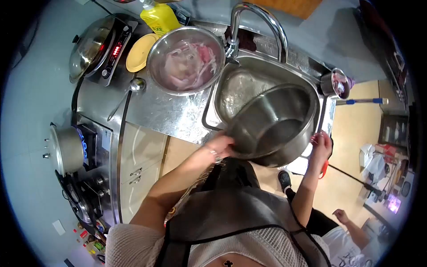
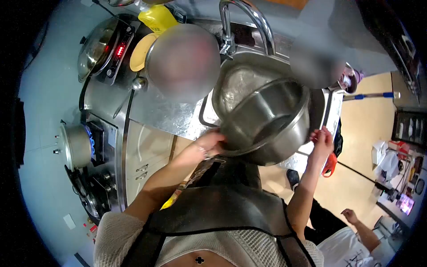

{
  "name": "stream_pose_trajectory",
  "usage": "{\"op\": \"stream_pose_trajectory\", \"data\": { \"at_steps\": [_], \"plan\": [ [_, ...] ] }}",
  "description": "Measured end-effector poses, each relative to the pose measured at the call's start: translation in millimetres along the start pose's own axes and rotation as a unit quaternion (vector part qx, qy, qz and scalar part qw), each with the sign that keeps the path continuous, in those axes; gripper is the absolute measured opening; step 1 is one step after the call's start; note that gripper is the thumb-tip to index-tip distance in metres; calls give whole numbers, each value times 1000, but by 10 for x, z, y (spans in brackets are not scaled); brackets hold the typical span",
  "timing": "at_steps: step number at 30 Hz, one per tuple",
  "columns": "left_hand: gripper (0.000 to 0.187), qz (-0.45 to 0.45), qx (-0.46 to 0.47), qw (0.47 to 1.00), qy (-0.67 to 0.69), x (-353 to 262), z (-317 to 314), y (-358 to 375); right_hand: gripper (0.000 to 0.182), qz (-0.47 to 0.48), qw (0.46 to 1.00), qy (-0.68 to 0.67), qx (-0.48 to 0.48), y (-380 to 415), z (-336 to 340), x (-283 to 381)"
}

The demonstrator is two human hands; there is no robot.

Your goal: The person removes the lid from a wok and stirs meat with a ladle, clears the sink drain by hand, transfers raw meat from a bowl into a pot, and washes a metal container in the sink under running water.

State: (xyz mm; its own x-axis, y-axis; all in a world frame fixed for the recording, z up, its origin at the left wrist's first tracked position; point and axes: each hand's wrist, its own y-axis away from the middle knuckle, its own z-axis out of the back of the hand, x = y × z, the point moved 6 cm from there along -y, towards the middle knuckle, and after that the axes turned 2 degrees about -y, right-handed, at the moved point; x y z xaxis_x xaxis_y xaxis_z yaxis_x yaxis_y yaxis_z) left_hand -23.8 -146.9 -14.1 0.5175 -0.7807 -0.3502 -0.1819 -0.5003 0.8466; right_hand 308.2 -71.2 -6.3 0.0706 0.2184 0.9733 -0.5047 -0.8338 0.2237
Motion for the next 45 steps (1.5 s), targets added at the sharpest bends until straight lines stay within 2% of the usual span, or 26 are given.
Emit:
{"op": "stream_pose_trajectory", "data": {
  "at_steps": [3,4,5,6,7,8,9,12,14,18,19,21,23,25,27,28,30,32,33,35,36,38,39,40,44,45],
  "plan": [
    [41,-95,-17,993,-74,-14,687,437,18,-72,996,33,39,79,-106,-664],
    [43,-153,-56,981,-105,55,1134,486,16,-69,997,-5,45,39,-148,-940],
    [45,-152,-77,978,-124,-22,1273,832,15,-3,993,112,46,-118,-163,-1230],
    [48,-167,-164,967,-102,-14,1492,1078,14,-68,990,120,33,20,-375,-1169],
    [48,-180,-197,958,-104,51,1901,1232,20,-18,974,218,54,-133,-453,-1442],
    [51,-132,-310,935,-113,98,2155,1482,24,10,959,275,64,-268,-573,-1727],
    [52,-162,-330,921,-130,182,2499,1630,28,-15,953,290,91,-303,-780,-1807],
    [48,-239,-348,900,-107,138,2843,1959,39,163,867,457,118,-281,-1345,-1724],
    [45,-346,-412,840,-72,119,2970,2004,40,188,852,478,107,-421,-1597,-1981],
    [42,-352,-473,807,-9,107,3149,1783,37,118,849,478,192,-665,-1950,-2327],
    [41,-365,-484,795,28,136,3332,1659,35,81,809,524,253,-635,-1993,-2292],
    [37,-379,-502,774,77,70,3245,1550,30,-32,863,469,185,-902,-1975,-2773],
    [35,-372,-491,785,65,62,3342,1377,29,161,631,664,366,-917,-2216,-2949],
    [34,-387,-484,780,84,26,3279,1279,37,133,494,749,422,-957,-2269,-3408],
    [34,-388,-411,799,203,8,3071,1119,32,58,795,573,193,-830,-2054,-2716],
    [34,-392,-416,793,211,60,2941,1118,31,113,761,616,167,-776,-2071,-2698],
    [36,-341,-425,783,301,308,2651,1077,28,188,482,747,417,-612,-2299,-2645],
    [36,-297,-361,881,79,350,2203,1005,24,247,501,737,381,-616,-2252,-2723],
    [34,-291,-311,904,38,329,1960,960,31,271,578,687,346,-1059,-2104,-3462],
    [30,-316,-274,908,-23,200,1524,863,22,431,418,661,451,-631,-2146,-2947],
    [29,-324,-239,914,-42,178,1379,790,30,334,508,640,470,-670,-2131,-2846],
    [27,-336,-181,922,-63,136,1150,675,36,344,607,584,415,-774,-2095,-2842],
    [26,-339,-159,924,-69,147,1063,639,39,288,537,629,484,-779,-2123,-2923],
    [26,-363,-182,912,-55,148,1046,650,38,305,375,683,547,-726,-2148,-2935],
    [22,-400,-190,893,-79,-19,889,800,28,400,354,643,548,-948,-2107,-3344],
    [23,-412,-208,880,-112,-102,883,889,27,464,317,625,542,-924,-2071,-3371]
  ]
}}
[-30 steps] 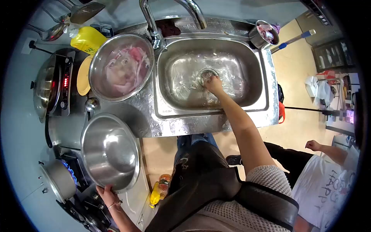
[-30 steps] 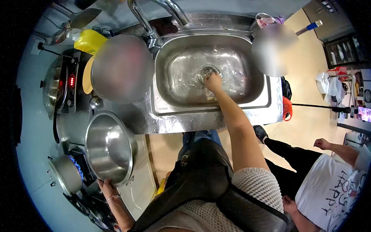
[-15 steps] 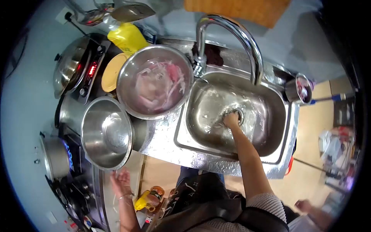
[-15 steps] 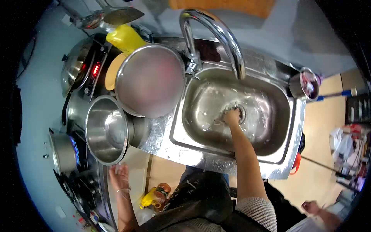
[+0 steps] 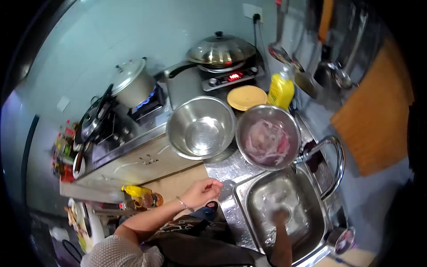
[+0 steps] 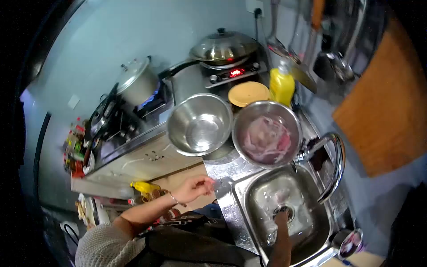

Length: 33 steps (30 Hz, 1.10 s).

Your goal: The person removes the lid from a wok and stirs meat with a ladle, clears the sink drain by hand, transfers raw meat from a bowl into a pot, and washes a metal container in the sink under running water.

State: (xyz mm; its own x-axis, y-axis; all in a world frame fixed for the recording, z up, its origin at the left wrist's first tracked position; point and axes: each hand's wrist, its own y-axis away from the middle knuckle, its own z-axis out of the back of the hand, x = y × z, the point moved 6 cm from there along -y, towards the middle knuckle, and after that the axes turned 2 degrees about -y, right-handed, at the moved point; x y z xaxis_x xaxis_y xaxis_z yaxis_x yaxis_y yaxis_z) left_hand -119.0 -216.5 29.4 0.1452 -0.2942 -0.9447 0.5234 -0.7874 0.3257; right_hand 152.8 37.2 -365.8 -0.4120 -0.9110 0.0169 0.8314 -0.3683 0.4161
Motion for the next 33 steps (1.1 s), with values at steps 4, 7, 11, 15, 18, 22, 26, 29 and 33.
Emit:
{"op": "stream_pose_trajectory", "data": {
  "at_steps": [4,7,11,15,18,22,26,29,33],
  "plan": [
    [25,-89,-70,986,-124,-503,178,-103,25,31,999,25,-30,9,87,-5],
    [27,-128,-173,954,-210,-1043,377,-245,24,25,999,-21,-23,1,233,-24],
    [39,-132,-251,947,-148,-1614,695,-742,22,39,998,-55,-10,51,419,5],
    [37,-57,-387,906,-160,-1878,955,-1066,20,75,994,-80,13,45,559,30],
    [17,-71,-368,875,-307,-2041,1006,-1168,18,106,989,-98,30,0,645,79],
    [12,-42,-342,921,-182,-1908,990,-1256,16,157,979,-114,69,35,795,161],
    [35,-37,-299,942,-145,-1812,1004,-1196,15,252,955,-125,96,69,989,240],
    [36,-63,-299,949,-78,-1757,955,-1090,14,516,777,-304,-194,553,1616,298],
    [39,-248,-107,963,-7,-1895,81,-599,20,-17,693,-687,217,282,1147,141]
  ]
}}
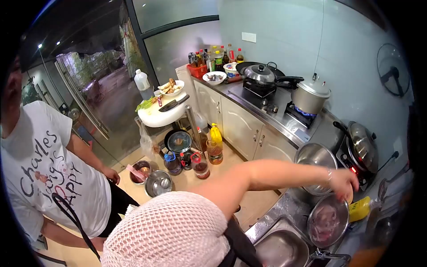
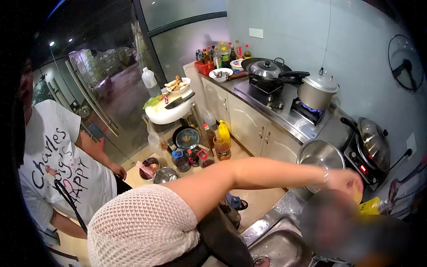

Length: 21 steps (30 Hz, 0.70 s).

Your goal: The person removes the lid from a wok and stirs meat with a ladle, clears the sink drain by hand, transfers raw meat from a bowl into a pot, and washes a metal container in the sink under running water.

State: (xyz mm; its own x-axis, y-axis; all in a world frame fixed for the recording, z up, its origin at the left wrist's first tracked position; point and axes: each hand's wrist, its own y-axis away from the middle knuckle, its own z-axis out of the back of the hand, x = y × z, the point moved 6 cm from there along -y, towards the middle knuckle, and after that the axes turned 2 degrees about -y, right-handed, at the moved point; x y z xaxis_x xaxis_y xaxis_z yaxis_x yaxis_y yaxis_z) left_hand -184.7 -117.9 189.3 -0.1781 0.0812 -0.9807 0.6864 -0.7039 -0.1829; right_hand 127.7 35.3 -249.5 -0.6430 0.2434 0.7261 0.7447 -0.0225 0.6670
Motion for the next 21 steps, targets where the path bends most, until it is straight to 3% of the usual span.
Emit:
{"op": "stream_pose_trajectory", "data": {
  "at_steps": [2,3,5,6,13,17,21],
  "plan": [
    [36,-41,143,988,44,-52,-402,510,21,-29,997,-69,21,-59,36,-109],
    [32,-96,167,981,-28,-74,-505,769,21,-32,996,-75,19,-44,28,-87],
    [26,-65,202,963,-164,-161,-514,1251,20,-35,996,-84,3,-73,-2,-54],
    [25,20,212,952,-220,-203,-446,1462,19,-37,995,-89,-2,-87,-14,-54],
    [19,141,33,981,-132,167,121,2359,16,-11,990,-137,-34,-266,-150,-77],
    [21,156,31,964,-211,-16,181,2501,15,33,982,-176,-57,-333,-114,-123],
    [21,350,55,927,-125,239,0,2461,13,91,967,-206,-119,-331,139,-473]
  ]
}}
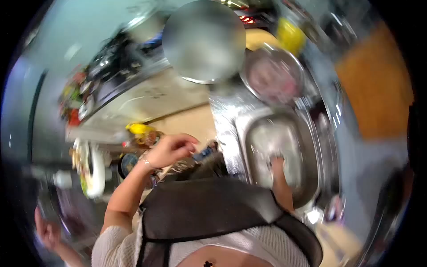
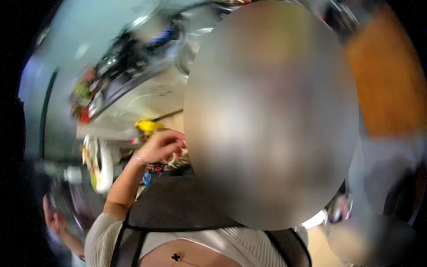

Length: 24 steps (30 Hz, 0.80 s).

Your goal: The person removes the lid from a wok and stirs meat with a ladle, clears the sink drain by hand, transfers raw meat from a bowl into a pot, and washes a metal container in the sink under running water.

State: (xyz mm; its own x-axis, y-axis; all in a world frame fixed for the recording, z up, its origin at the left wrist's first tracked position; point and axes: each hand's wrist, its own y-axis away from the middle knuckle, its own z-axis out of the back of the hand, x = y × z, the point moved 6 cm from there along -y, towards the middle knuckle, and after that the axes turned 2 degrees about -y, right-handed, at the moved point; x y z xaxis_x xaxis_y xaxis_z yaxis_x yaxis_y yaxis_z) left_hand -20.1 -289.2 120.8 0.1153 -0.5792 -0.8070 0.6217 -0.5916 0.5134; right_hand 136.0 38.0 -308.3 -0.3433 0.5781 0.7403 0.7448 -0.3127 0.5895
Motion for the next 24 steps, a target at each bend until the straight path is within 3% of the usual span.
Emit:
{"op": "stream_pose_trajectory", "data": {
  "at_steps": [1,3,4,5,6,9,13,15,16,17,19,21,24],
  "plan": [
    [21,27,0,999,31,32,-43,-63,13,22,999,-28,-8,15,107,-60],
    [20,-4,27,999,24,29,-176,-190,12,61,988,-139,7,69,311,-200],
    [20,-38,61,997,20,-25,-248,-255,14,95,990,31,-102,129,391,-189],
    [20,-37,96,995,9,-72,-346,-343,3,30,985,-48,-161,478,189,158],
    [20,-62,132,989,-38,-140,-450,-416,6,10,967,-167,-191,807,64,380],
    [22,-74,224,968,-82,-206,-806,-848,9,82,929,-310,-183,1053,188,511],
    [26,-191,386,860,-274,-247,-1599,-1475,5,158,862,-441,-196,1428,255,481],
    [31,-249,407,807,-347,-99,-2000,-1857,5,163,876,-392,-227,1503,217,389],
    [39,-322,398,735,-445,50,-2247,-2067,5,146,864,-390,-284,1621,161,367],
    [47,-320,381,726,-475,221,-2450,-2305,6,127,845,-389,-344,1783,103,430],
    [60,-230,383,713,-540,406,-2807,-2655,7,177,815,-413,-366,2032,93,495],
    [78,-346,334,645,-594,792,-3033,-3180,8,228,797,-365,-425,2510,86,758],
    [94,-270,333,650,-627,1102,-3261,-3357,10,262,736,-232,-580,3485,208,968]
  ]
}}
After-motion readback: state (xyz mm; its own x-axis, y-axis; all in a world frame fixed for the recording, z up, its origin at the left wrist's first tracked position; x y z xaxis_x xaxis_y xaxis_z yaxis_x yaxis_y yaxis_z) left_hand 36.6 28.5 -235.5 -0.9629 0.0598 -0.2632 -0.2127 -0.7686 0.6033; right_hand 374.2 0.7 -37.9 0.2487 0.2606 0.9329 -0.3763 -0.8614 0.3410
